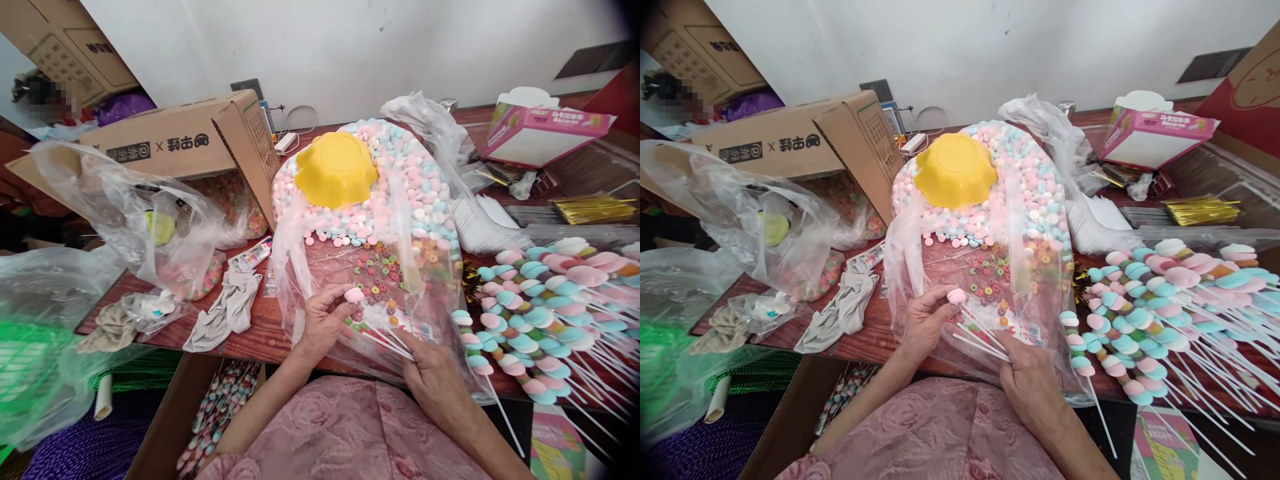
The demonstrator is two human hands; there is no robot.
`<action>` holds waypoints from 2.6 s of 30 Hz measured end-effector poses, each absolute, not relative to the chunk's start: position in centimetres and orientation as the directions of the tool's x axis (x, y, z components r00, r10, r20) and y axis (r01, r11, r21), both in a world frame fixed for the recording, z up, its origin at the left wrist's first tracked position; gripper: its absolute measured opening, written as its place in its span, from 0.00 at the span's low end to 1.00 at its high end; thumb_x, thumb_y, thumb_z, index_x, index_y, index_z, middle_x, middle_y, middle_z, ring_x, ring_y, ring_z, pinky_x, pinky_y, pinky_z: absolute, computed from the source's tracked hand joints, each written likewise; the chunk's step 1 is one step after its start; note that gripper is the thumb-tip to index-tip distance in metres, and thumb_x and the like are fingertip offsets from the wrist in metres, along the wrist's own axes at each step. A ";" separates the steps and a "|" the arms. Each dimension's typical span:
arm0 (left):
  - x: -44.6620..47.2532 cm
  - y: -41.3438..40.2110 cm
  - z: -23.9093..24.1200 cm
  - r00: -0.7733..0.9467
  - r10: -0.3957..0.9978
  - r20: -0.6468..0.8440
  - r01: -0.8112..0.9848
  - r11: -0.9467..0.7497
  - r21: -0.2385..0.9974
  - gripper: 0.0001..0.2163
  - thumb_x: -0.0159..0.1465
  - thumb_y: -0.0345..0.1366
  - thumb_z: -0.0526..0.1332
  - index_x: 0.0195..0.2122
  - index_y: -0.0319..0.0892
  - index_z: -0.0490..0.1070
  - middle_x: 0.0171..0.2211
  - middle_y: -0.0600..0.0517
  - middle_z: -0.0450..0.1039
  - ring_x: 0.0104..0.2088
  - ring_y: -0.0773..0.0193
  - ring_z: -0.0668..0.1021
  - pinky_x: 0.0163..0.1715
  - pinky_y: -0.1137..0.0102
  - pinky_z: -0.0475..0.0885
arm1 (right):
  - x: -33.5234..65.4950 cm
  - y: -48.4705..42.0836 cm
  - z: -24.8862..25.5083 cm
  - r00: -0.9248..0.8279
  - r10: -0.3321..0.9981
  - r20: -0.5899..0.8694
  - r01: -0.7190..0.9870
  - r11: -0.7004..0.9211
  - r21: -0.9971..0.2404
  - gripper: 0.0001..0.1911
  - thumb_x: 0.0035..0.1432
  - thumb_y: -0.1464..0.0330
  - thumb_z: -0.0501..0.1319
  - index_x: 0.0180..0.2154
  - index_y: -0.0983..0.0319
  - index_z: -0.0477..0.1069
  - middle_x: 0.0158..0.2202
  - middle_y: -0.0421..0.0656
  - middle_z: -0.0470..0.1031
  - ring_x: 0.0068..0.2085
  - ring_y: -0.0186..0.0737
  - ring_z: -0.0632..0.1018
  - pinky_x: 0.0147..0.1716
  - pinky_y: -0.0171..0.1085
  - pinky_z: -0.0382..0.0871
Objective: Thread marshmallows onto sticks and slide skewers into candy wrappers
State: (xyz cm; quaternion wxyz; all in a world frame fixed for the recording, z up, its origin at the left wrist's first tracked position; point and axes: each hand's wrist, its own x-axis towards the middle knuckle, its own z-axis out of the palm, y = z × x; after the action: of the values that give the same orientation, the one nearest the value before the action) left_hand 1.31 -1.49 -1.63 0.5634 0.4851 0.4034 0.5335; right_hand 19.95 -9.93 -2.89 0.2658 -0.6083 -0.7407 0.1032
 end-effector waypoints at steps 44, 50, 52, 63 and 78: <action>3.2 -3.8 -1.1 0.424 0.729 0.538 0.145 -0.641 0.754 0.07 0.65 0.32 0.60 0.42 0.39 0.77 0.37 0.45 0.79 0.39 0.62 0.80 0.41 0.69 0.76 | 18.5 -10.0 -3.3 0.015 0.990 0.139 0.426 0.119 -0.897 0.15 0.65 0.66 0.51 0.39 0.64 0.76 0.26 0.39 0.72 0.29 0.37 0.72 0.32 0.33 0.68; 4.1 -2.4 -0.2 0.560 0.705 0.436 0.078 -0.569 0.819 0.11 0.67 0.35 0.58 0.40 0.36 0.78 0.33 0.45 0.80 0.34 0.63 0.80 0.37 0.71 0.75 | 20.0 -10.3 -3.5 0.123 0.987 0.103 0.369 0.050 -0.928 0.16 0.64 0.59 0.55 0.34 0.63 0.75 0.24 0.38 0.69 0.26 0.36 0.69 0.28 0.33 0.65; 4.0 0.0 0.2 0.562 0.740 0.370 0.139 -0.525 0.840 0.12 0.67 0.38 0.58 0.40 0.38 0.79 0.32 0.48 0.80 0.33 0.64 0.79 0.35 0.71 0.74 | 21.0 -10.3 -4.0 0.195 0.979 0.059 0.342 -0.012 -0.940 0.17 0.62 0.57 0.56 0.31 0.63 0.73 0.21 0.37 0.66 0.24 0.35 0.66 0.25 0.33 0.63; 6.3 13.5 0.3 0.769 0.636 -0.063 0.578 -0.649 0.495 0.14 0.49 0.21 0.60 0.34 0.40 0.80 0.38 0.48 0.79 0.40 0.59 0.77 0.42 0.70 0.70 | 21.8 -10.7 -5.1 0.234 0.972 -0.012 0.270 -0.077 -0.960 0.21 0.61 0.53 0.57 0.24 0.62 0.67 0.19 0.35 0.58 0.21 0.32 0.60 0.20 0.32 0.55; 2.8 6.0 2.5 0.543 0.835 -0.082 0.078 0.047 0.996 0.13 0.45 0.37 0.74 0.29 0.36 0.77 0.26 0.50 0.77 0.27 0.65 0.77 0.29 0.71 0.73 | 22.0 -10.1 -3.5 0.071 0.985 0.160 0.487 0.106 -0.867 0.16 0.64 0.65 0.51 0.33 0.61 0.75 0.21 0.39 0.71 0.23 0.37 0.71 0.25 0.33 0.67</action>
State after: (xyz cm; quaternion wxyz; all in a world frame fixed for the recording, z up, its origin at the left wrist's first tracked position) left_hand 2.78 6.00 2.55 0.6228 0.6195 0.3685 0.3042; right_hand 22.02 -10.11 -3.46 0.4195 -0.5995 -0.6139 0.2963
